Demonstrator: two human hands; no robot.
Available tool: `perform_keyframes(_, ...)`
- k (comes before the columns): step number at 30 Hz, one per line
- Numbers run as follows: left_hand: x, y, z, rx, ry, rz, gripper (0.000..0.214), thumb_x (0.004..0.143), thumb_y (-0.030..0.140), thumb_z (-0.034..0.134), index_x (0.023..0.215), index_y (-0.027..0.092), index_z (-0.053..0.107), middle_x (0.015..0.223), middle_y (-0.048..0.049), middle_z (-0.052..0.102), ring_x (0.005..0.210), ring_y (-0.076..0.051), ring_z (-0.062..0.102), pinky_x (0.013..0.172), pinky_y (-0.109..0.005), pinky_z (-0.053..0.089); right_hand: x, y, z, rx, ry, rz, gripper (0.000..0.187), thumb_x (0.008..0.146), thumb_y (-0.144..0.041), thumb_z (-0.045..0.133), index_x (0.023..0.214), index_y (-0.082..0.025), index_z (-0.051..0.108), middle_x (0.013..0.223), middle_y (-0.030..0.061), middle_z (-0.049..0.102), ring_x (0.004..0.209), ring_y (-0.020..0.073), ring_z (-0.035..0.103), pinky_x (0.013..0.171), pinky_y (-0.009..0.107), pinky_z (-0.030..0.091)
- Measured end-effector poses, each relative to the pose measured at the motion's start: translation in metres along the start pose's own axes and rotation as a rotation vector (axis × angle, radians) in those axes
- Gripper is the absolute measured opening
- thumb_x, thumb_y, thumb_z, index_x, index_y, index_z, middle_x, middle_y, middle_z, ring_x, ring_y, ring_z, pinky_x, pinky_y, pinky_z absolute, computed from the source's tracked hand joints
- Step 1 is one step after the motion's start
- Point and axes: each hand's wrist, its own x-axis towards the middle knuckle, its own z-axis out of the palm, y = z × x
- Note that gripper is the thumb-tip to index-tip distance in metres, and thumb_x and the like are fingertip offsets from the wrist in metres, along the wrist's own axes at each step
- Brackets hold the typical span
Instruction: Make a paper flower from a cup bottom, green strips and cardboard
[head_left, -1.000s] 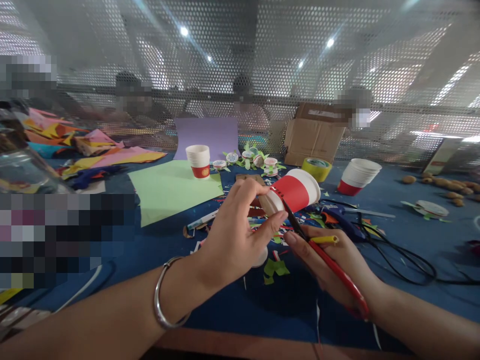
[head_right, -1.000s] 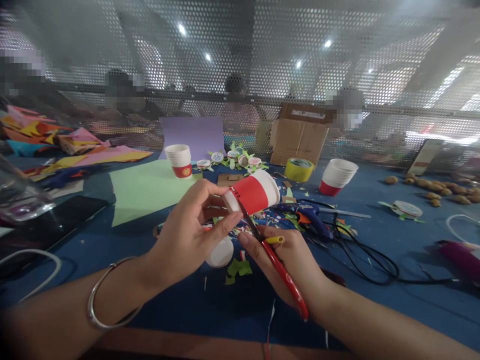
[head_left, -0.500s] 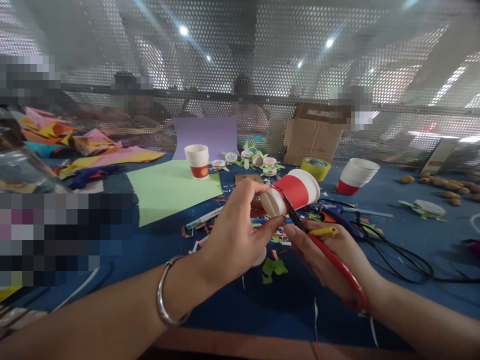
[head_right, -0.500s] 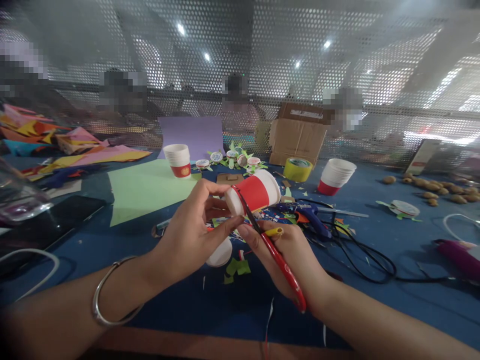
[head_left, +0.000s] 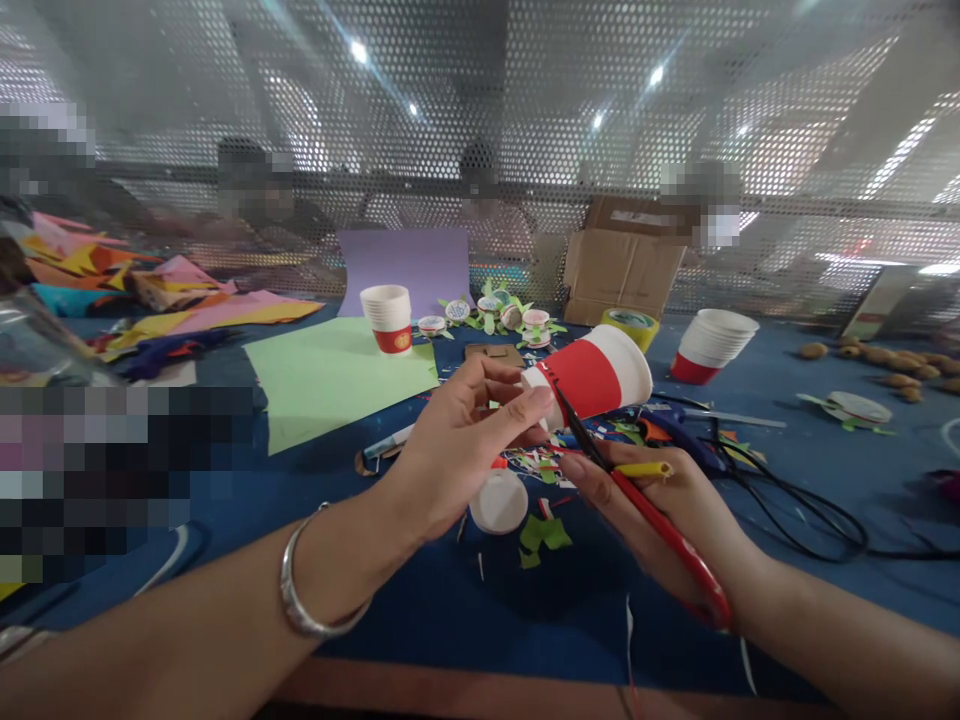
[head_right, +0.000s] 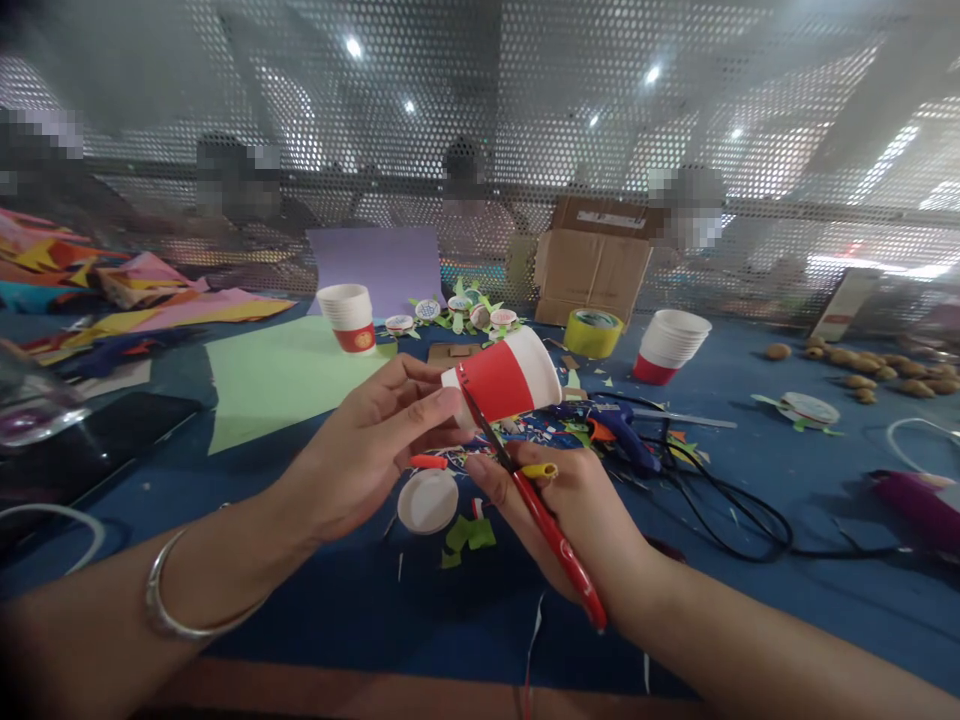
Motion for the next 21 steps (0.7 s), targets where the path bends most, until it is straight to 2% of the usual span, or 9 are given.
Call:
perform_keyframes(4,-0.0028,-0.0014,0.0002,0.02,-0.019,0.015,0.027,0.083,0.034,0.078,0.094,0.019,0.057,0.082,0.0019,0.065,0.075,-0.011,0.066,0.075,-0.028,0.058,-0.0016,0.0005,0.0015,0.005,0.001,0.052,0.045,0.09,-0.056,0.062,0.062,-0.022,0.051,0.049,-0.005,0.04,0.043,0.0092,0.034,0.036,0.023,0.023)
perform_keyframes(8,-0.0049,-0.0061,-0.0004,0.099,0.003,0.043,0.028,0.084,0.036,0.077,0.095,0.02,0.056,0.084,0.0018,0.064,0.074,-0.011,0.065,0.073,-0.03,0.058,-0.0023,0.0034,0.0037,0.04,-0.012,0.076,0.046,0.09,-0.058,0.061,0.062,-0.023,0.049,0.045,-0.0053,0.04,0.04,0.0097,0.034,0.035,0.023,0.024)
perform_keyframes(15,-0.0078,-0.006,-0.0015,0.275,0.014,0.153,0.029,0.085,0.041,0.075,0.094,0.021,0.056,0.089,-0.0009,0.066,0.08,-0.015,0.065,0.072,-0.03,0.055,-0.003,0.0078,0.0063,0.018,0.011,0.039,0.05,0.091,-0.061,0.057,0.061,-0.023,0.047,0.051,-0.0042,0.04,0.045,0.0094,0.033,0.036,0.023,0.023)
perform_keyframes(18,-0.0086,-0.0041,-0.0012,0.301,-0.007,0.174,0.027,0.086,0.039,0.074,0.094,0.022,0.055,0.088,-0.0009,0.066,0.08,-0.015,0.065,0.071,-0.029,0.054,-0.0033,0.0077,0.0069,0.039,0.008,0.05,0.05,0.092,-0.061,0.056,0.061,-0.023,0.045,0.047,-0.0052,0.04,0.04,0.0091,0.034,0.034,0.023,0.023)
perform_keyframes(21,-0.01,-0.0042,-0.002,0.336,-0.041,0.225,0.025,0.086,0.036,0.074,0.094,0.022,0.055,0.088,-0.001,0.066,0.08,-0.015,0.066,0.068,-0.027,0.054,-0.0029,0.0084,0.0054,0.047,-0.05,0.061,0.049,0.093,-0.06,0.056,0.062,-0.024,0.047,0.043,-0.0054,0.043,0.035,0.0095,0.038,0.034,0.024,0.026)
